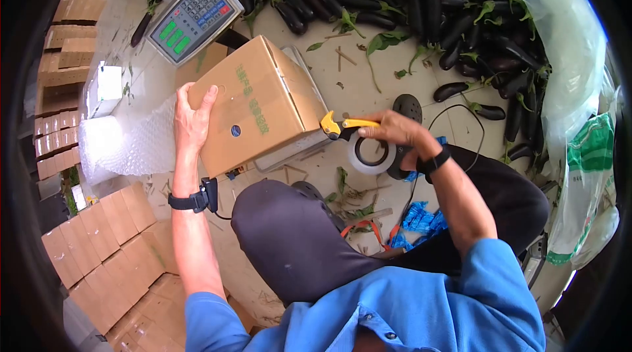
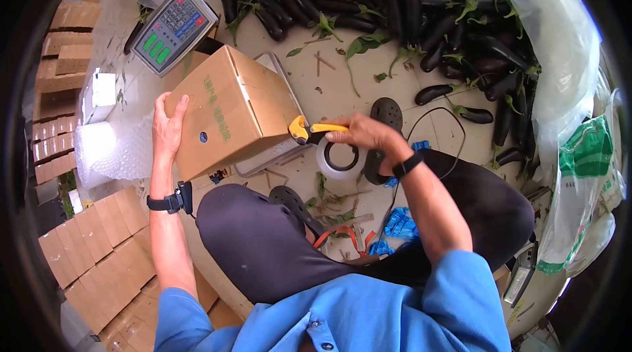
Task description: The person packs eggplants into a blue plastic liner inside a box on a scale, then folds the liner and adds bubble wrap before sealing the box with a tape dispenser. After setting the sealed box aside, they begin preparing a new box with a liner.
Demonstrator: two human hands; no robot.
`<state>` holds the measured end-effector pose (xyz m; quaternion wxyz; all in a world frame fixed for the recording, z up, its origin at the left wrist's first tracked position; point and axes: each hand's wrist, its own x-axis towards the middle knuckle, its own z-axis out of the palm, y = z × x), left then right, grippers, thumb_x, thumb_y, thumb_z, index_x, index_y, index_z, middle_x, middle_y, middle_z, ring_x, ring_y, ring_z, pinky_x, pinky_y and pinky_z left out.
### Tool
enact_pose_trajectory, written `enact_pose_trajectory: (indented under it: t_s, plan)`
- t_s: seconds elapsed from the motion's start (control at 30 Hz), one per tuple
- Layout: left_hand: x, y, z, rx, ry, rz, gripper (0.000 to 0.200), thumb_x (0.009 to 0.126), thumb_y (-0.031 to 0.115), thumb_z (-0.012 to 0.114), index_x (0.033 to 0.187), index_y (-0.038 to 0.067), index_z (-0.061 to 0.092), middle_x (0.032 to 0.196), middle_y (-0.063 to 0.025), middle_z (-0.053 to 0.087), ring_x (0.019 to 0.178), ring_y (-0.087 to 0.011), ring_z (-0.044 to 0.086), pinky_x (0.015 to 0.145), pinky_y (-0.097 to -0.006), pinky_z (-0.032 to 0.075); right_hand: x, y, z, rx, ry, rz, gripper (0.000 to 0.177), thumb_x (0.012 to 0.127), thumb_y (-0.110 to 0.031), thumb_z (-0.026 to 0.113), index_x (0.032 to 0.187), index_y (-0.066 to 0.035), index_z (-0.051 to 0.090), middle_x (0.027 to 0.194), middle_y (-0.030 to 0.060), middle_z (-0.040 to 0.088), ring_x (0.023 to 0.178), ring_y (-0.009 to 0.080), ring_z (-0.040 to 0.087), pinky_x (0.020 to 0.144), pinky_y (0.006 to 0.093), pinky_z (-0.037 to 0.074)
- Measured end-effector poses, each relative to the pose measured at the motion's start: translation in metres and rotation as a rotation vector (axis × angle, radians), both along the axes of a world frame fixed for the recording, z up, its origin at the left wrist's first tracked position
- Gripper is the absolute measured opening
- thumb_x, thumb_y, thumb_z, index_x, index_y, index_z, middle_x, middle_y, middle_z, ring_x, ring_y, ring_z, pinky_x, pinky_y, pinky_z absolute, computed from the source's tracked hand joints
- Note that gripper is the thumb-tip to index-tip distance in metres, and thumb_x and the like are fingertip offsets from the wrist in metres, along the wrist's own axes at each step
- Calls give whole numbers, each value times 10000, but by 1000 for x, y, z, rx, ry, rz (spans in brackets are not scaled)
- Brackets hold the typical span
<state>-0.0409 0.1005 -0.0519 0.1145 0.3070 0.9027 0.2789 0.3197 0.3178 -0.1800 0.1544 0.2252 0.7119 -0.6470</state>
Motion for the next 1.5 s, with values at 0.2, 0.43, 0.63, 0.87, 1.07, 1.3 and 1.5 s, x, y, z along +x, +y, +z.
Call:
enact_pose_trajectory:
  t_s: [0.2, 0.43, 0.63, 0.87, 1.07, 1.3, 1.5]
  plan:
    - [-9, -12, -1, -201, 154, 5, 791, 913, 660, 599, 1347, 2, 535, 1234, -246, 646, 1157, -318, 624, 991, -384, 468, -2, -96, -12, -58, 153, -333, 692, 970, -402, 667, 1535, -87, 418, 1118, 105, 681, 954, 136, 599, 878, 292, 497]
    - [-16, -84, -4, -315, -234, 216, 950, 936, 816, 314, 948, -23, 762, 831, -174, 736, 881, -279, 695, 853, -417, 512, -180, 9, -33, -122, 201, -261, 661, 960, -444, 664, 1475, -59, 509, 1098, 67, 685, 940, 123, 626, 821, 279, 525]
    - [-19, -87, -13, -224, -394, 308, 957, 944, 809, 320, 944, -44, 754, 778, -130, 732, 805, -218, 701, 769, -370, 548, -112, -49, -56, 23, 178, 128, 775, 884, -610, 692, 1511, -200, 492, 870, 43, 663, 699, 127, 607, 660, 303, 506]
    - [80, -96, 26, 114, -941, 320, 790, 993, 699, 407, 974, -27, 720, 772, -114, 702, 648, -224, 690, 543, -322, 563, -53, -130, -41, -12, 165, -552, 788, 941, -494, 679, 1519, -18, 429, 1280, 193, 655, 1154, 202, 611, 1007, 316, 471]
    - [8, -116, 11, -78, -174, -246, 717, 959, 581, 615, 1317, -39, 566, 1156, -187, 684, 1077, -271, 665, 960, -384, 505, -134, -7, -29, -284, 43, -268, 714, 909, -467, 729, 1415, 8, 559, 1137, 96, 696, 969, 131, 640, 837, 293, 537]
    - [-35, -86, -12, 48, -133, -82, 910, 914, 624, 648, 1494, -28, 390, 1413, -235, 555, 1307, -305, 532, 1091, -402, 410, -65, -102, -18, 0, 156, 0, 705, 927, -498, 687, 1473, -86, 515, 1234, 178, 684, 1142, 238, 633, 1008, 351, 471]
    - [55, -94, -11, 182, -311, 313, 904, 946, 656, 568, 1498, -36, 383, 1381, -236, 578, 1296, -323, 550, 1076, -406, 431, -55, -146, -15, -122, 162, -575, 733, 953, -387, 678, 1501, 30, 425, 1289, 184, 655, 1184, 168, 588, 1008, 330, 472]
